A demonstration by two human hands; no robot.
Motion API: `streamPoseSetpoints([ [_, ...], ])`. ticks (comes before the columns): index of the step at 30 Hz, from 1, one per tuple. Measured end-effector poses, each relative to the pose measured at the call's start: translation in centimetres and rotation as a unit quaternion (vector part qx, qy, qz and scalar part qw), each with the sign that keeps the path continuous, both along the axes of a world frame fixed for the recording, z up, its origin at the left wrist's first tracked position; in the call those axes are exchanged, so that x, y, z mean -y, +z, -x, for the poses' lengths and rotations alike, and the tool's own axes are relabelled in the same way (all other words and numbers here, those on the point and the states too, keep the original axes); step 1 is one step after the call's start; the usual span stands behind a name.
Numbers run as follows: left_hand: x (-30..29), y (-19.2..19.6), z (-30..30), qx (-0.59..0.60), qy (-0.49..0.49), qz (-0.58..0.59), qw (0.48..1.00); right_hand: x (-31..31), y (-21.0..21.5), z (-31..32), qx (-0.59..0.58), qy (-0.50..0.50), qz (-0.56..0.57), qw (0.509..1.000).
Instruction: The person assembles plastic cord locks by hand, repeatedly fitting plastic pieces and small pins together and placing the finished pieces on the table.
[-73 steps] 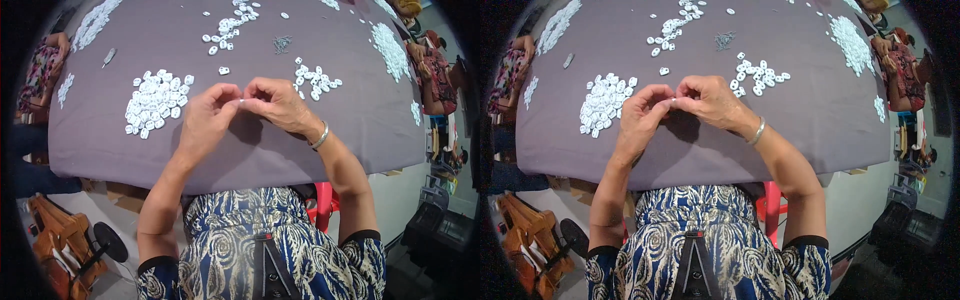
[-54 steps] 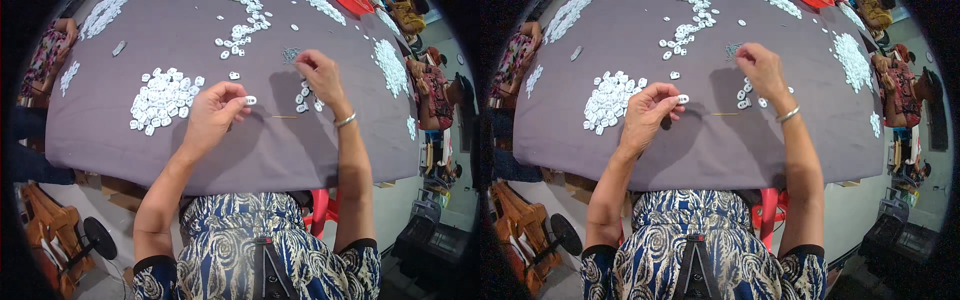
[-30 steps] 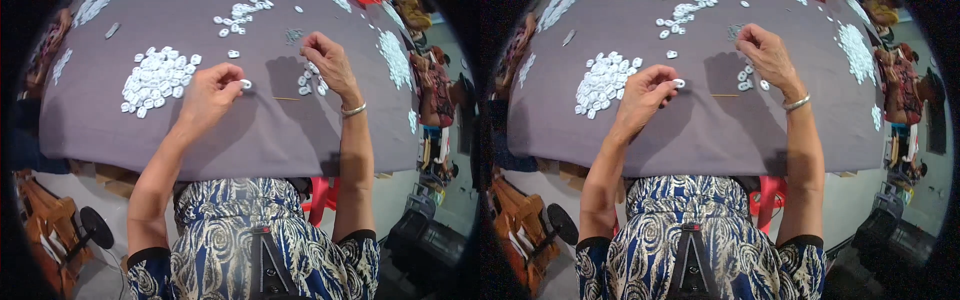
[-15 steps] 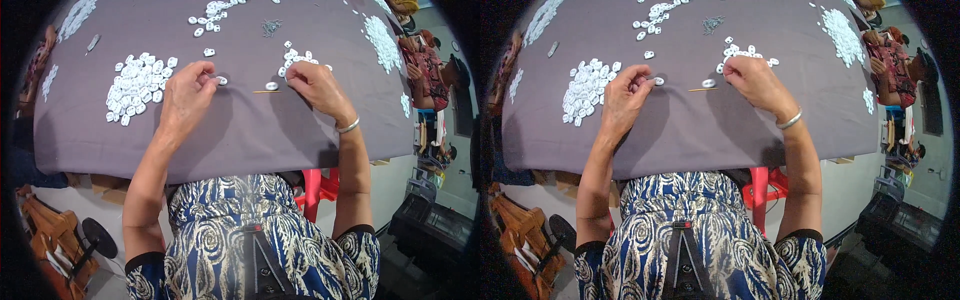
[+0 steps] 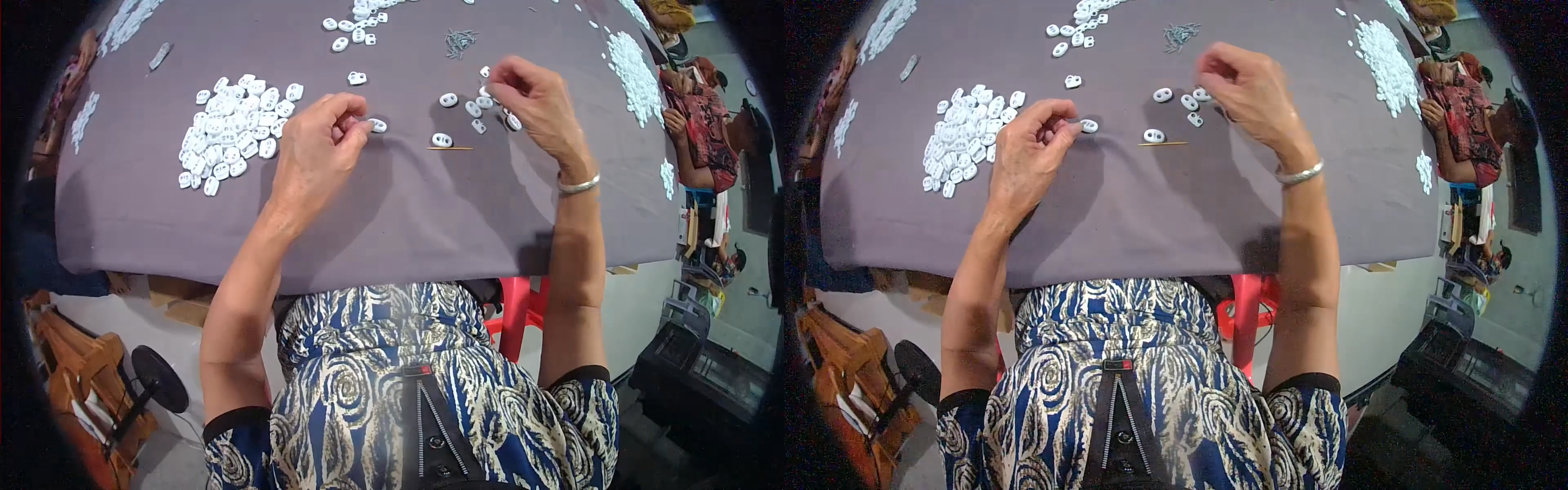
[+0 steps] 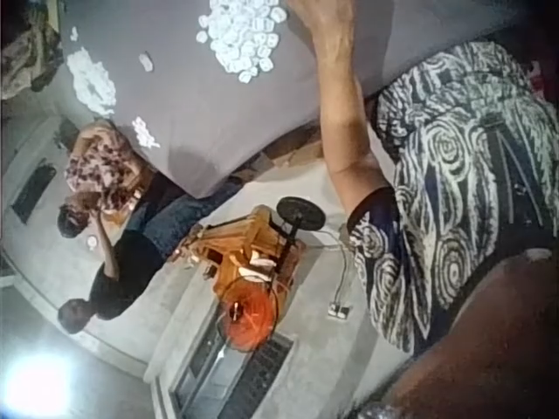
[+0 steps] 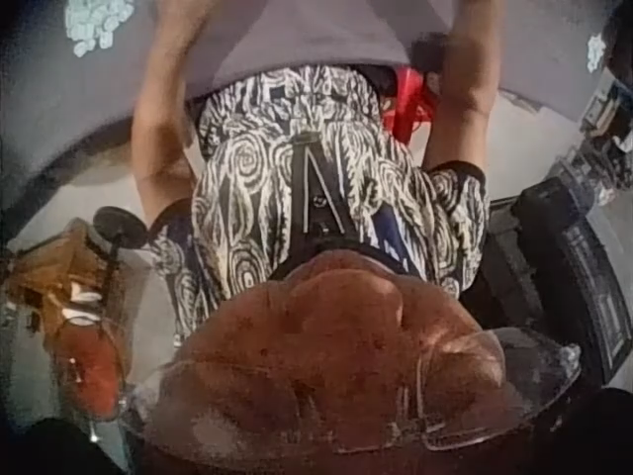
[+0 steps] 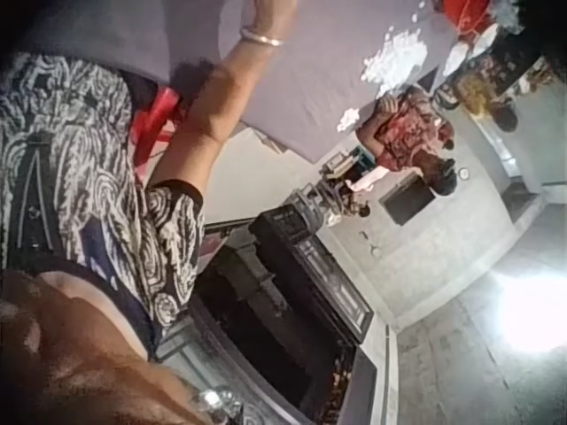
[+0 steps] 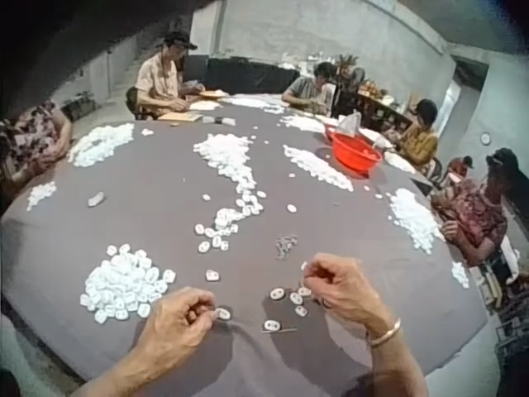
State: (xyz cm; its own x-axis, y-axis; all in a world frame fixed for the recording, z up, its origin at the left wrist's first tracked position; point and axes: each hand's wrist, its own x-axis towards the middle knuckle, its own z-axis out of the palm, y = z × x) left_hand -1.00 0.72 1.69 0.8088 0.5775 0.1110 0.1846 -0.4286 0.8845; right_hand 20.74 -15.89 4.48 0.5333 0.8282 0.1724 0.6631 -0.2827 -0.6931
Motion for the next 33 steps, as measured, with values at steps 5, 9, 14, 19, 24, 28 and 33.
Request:
streamPoseSetpoints([
  [5, 0.1, -0.2, -0.2, 0.006, -0.004, -0.008, 1.0, 1.6, 0.1, 1.6, -0.013, 0.009, 0.038, 0.999],
  [9, 0.4, -0.2, -0.5, 0.023, -0.003, -0.011, 1.0, 1.7, -0.8, 3.0, 0.048, -0.027, 0.059, 0.997],
  [14, 0.5, -0.1, -0.4, 0.067, -0.006, -0.005, 0.998, 1.1, -0.9, 3.8, 0.075, -0.022, 0.063, 0.995],
  [19, 0.6, 0.2, -0.3, 0.097, -0.018, 0.024, 0.995, 1.1, -0.9, 4.2, 0.028, -0.031, 0.086, 0.995],
  [24, 1.4, 0.5, -0.2, 0.113, -0.052, 0.111, 0.986, -0.4, -0.2, 4.6, -0.022, -0.003, 0.056, 0.998],
  [28, 1.4, 0.2, -0.2, 0.1, -0.089, 0.189, 0.973, -2.6, 1.2, 6.3, -0.129, 0.055, 0.008, 0.99],
  [33, 1.3, -0.4, -0.5, 0.14, -0.087, 0.233, 0.958, -4.0, 1.1, 6.8, -0.138, 0.115, 0.015, 0.984],
])
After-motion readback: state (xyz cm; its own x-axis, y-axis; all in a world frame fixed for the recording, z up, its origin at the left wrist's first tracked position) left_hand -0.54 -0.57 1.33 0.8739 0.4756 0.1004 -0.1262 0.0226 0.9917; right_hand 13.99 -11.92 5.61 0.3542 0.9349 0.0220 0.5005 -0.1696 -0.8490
